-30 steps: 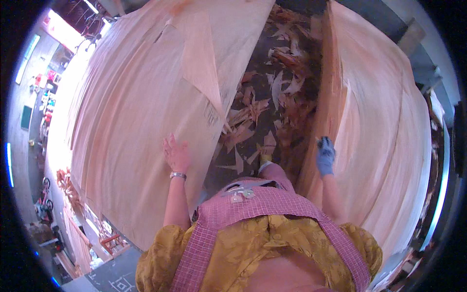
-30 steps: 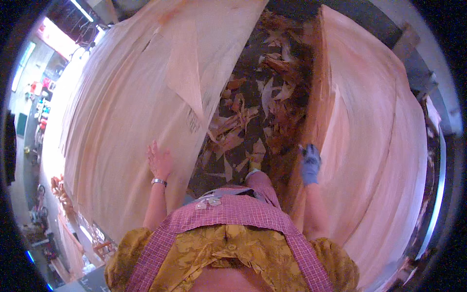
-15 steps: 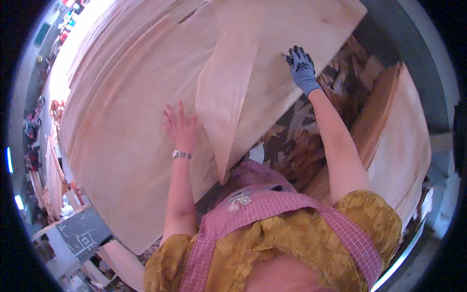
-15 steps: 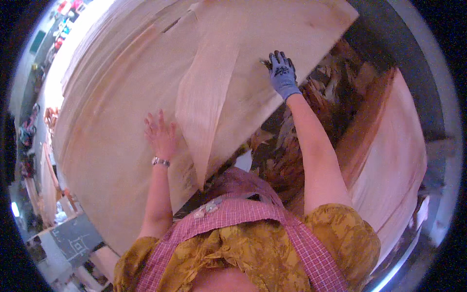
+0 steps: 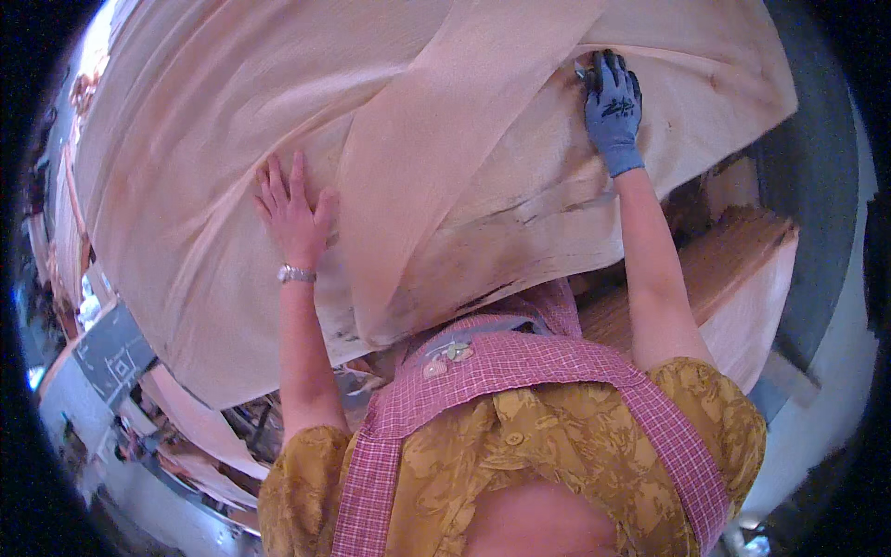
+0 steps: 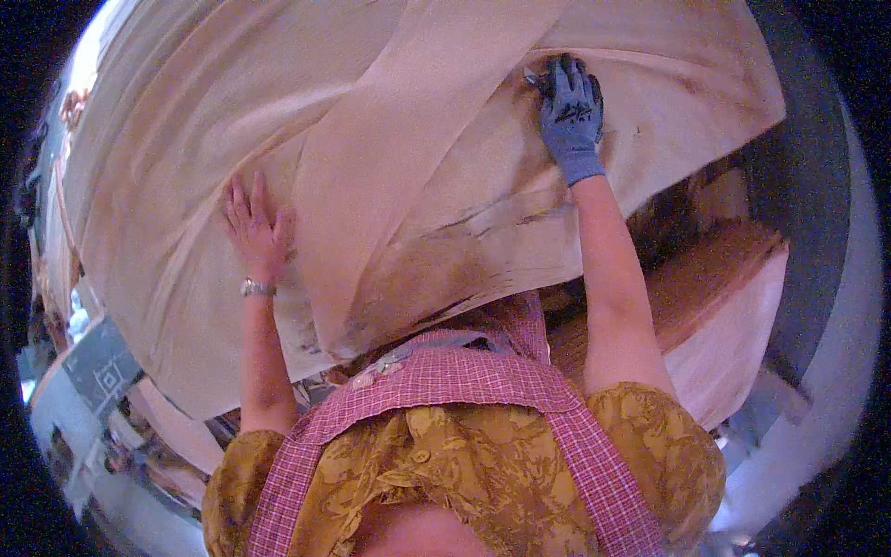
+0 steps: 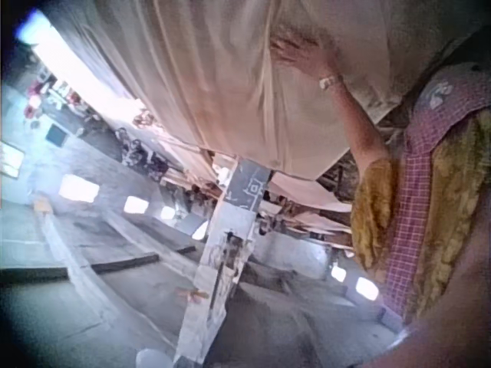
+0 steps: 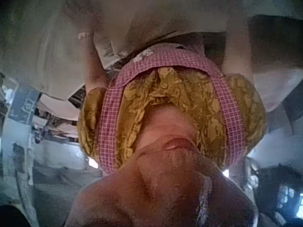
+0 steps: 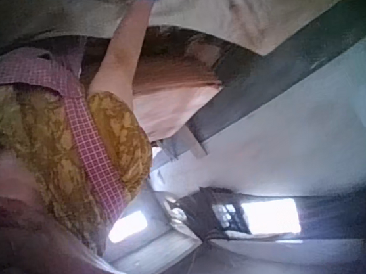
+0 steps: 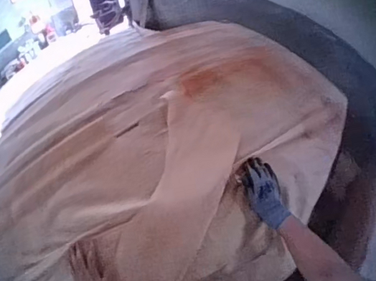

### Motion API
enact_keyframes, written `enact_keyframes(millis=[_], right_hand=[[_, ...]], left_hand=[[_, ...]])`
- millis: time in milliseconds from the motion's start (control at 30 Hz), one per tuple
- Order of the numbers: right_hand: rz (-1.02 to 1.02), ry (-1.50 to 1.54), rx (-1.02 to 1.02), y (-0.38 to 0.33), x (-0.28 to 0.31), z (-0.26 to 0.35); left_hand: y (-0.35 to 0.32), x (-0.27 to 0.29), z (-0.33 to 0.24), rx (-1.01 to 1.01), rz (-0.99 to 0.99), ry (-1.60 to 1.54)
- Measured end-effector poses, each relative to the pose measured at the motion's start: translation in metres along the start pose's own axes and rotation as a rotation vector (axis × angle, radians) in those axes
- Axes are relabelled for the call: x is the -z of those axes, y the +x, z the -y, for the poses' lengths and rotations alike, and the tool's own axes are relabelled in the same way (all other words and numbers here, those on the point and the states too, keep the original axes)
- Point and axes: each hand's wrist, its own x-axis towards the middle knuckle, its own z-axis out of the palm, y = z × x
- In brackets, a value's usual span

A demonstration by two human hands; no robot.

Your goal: The person repairs defects in wood veneer sheets using a knife to cut away damaged sections and applying tape to the wood.

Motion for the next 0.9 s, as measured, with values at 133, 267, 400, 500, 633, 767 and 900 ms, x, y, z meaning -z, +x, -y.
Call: enact_keyframes(millis=[133, 267, 400, 500, 633, 767, 900], right_hand=[[-0.048, -0.072, 0.067, 0.007, 0.011, -0.002], [0.065, -0.056, 0.071, -0.001, 0.040, -0.003], [0.315, 0.118, 0.044, -0.029, 0.144, -0.016], [-0.041, 0.063, 0.046, -0.067, 0.133, -0.105], [-0.036, -0.307, 0.013, -0.073, 0.069, -0.253], [-0.037, -0.026, 0.033, -0.063, 0.034, -0.267], [0.011, -0.005, 0.106, -0.038, 0.035, -0.275]], left_hand=[[0.008, 0.001, -0.002, -0.052, -0.063, 0.013], [0.018, 0.001, 0.015, -0.108, -0.069, 0.117], [-0.029, 0.008, 0.011, 0.137, -0.072, 0.200], [-0.075, -0.016, -0.011, 0.451, -0.170, 0.107], [-0.089, -0.027, -0.036, 0.606, -0.128, 0.106], [-0.110, -0.029, 0.002, 0.612, -0.037, 0.174], [-0.107, -0.044, 0.007, 0.639, -0.086, 0.188]])
